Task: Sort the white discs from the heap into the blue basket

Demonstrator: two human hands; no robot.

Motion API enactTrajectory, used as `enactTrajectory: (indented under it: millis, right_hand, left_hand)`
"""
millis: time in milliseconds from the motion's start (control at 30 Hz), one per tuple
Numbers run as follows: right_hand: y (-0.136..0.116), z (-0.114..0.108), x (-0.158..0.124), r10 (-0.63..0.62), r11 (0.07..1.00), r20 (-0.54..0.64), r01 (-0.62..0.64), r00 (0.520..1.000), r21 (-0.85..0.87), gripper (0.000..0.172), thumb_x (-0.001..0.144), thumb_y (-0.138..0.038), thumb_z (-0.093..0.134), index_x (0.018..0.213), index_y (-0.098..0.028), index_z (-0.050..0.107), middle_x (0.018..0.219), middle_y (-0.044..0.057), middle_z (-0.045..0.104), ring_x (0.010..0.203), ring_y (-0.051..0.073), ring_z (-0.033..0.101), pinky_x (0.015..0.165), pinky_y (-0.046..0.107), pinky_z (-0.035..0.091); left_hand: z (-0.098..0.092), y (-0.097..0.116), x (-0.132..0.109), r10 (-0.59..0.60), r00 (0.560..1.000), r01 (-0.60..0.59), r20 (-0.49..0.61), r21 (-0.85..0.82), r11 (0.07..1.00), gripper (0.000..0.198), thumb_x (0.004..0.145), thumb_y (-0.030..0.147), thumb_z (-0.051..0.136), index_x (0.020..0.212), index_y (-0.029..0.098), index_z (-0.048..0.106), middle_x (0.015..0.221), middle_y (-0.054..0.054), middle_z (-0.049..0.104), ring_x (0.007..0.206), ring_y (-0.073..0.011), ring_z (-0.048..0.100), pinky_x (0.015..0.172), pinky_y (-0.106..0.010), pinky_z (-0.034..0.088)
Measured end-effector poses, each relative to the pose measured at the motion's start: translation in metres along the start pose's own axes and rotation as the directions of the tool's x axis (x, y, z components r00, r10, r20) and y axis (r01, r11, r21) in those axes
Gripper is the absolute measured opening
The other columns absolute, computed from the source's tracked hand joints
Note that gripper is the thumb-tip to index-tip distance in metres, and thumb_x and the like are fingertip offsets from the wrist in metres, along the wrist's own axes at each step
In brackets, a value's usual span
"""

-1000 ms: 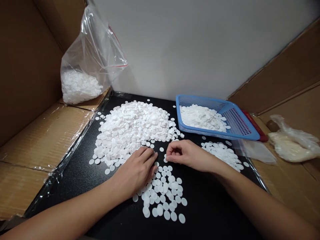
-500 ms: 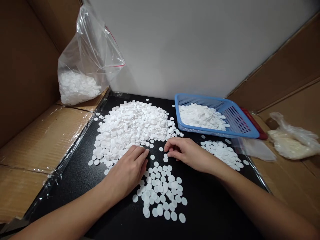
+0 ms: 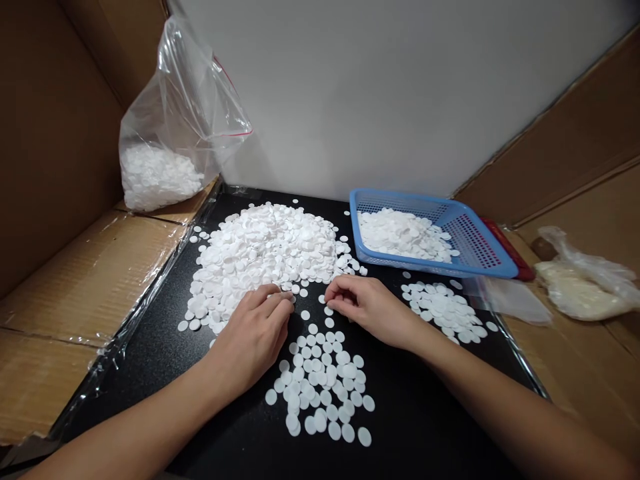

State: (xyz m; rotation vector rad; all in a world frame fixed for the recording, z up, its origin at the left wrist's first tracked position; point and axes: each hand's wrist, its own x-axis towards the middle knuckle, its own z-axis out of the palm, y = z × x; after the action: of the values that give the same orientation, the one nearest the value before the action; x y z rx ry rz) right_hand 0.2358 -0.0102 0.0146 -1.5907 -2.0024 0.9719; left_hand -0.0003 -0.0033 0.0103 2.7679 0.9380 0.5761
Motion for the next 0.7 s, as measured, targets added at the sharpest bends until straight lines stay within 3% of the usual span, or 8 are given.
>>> enactTrajectory:
  millis: [133,267,400,567,700]
  right_hand:
    - [0.003,0.007,0.003,-0.136,0.989,-0.136,0.128,0.981,-0.07,0.016,0.091,-0.013,0.051,0.089,-0.02,0.065,0.091,0.004,0.064,0.08,0.017,0.061,0.071,0.031,0.048]
    - [0.003,0.015,0.005,-0.231,0.97,-0.157,0.215,0.96,-0.115,0.018,0.093,-0.011,0.051,0.095,-0.02,0.066,0.095,0.007,0.062,0.091,0.021,0.061,0.08,0.036,0.051]
    - [-0.001,0.018,0.007,-0.205,0.975,-0.134,0.189,0.97,-0.117,0.017,0.092,-0.01,0.052,0.09,-0.02,0.066,0.093,0.007,0.063,0.089,0.021,0.062,0.078,0.035,0.051]
    - [-0.007,0.016,0.006,-0.198,0.98,-0.07,0.199,0.978,0.021,0.016,0.09,-0.009,0.055,0.089,-0.021,0.065,0.091,0.003,0.069,0.085,0.018,0.065,0.077,0.032,0.052]
    - [-0.008,0.017,0.009,-0.23,0.972,-0.136,0.235,0.964,0.024,0.019,0.091,-0.008,0.049,0.091,-0.021,0.062,0.094,0.004,0.068,0.088,0.019,0.064,0.078,0.033,0.052]
  left_hand:
    - [0.001,0.001,-0.001,-0.008,0.999,0.008,0.04,-0.008,1.0,0.019,0.093,0.005,0.04,0.096,0.017,0.055,0.109,-0.011,0.071,0.111,-0.03,0.057,0.083,-0.046,0.052]
    - [0.001,0.002,-0.002,-0.007,0.999,0.009,0.033,-0.063,0.998,0.017,0.093,0.006,0.04,0.095,0.017,0.053,0.105,-0.011,0.07,0.109,-0.0279,0.058,0.084,-0.043,0.051]
    - [0.0,0.003,-0.003,-0.039,0.999,0.042,0.024,-0.143,0.989,0.017,0.094,0.007,0.04,0.094,0.019,0.053,0.1,-0.008,0.068,0.107,-0.0261,0.057,0.083,-0.041,0.05]
    - [-0.002,0.004,-0.003,-0.072,0.993,0.09,0.09,-0.209,0.974,0.017,0.091,0.007,0.042,0.093,0.019,0.053,0.099,-0.006,0.064,0.096,-0.0233,0.057,0.082,-0.04,0.048]
    - [-0.003,0.007,-0.004,-0.033,0.992,0.059,0.123,-0.215,0.975,0.016,0.091,0.007,0.042,0.092,0.019,0.052,0.093,-0.005,0.06,0.086,-0.0214,0.054,0.076,-0.036,0.046]
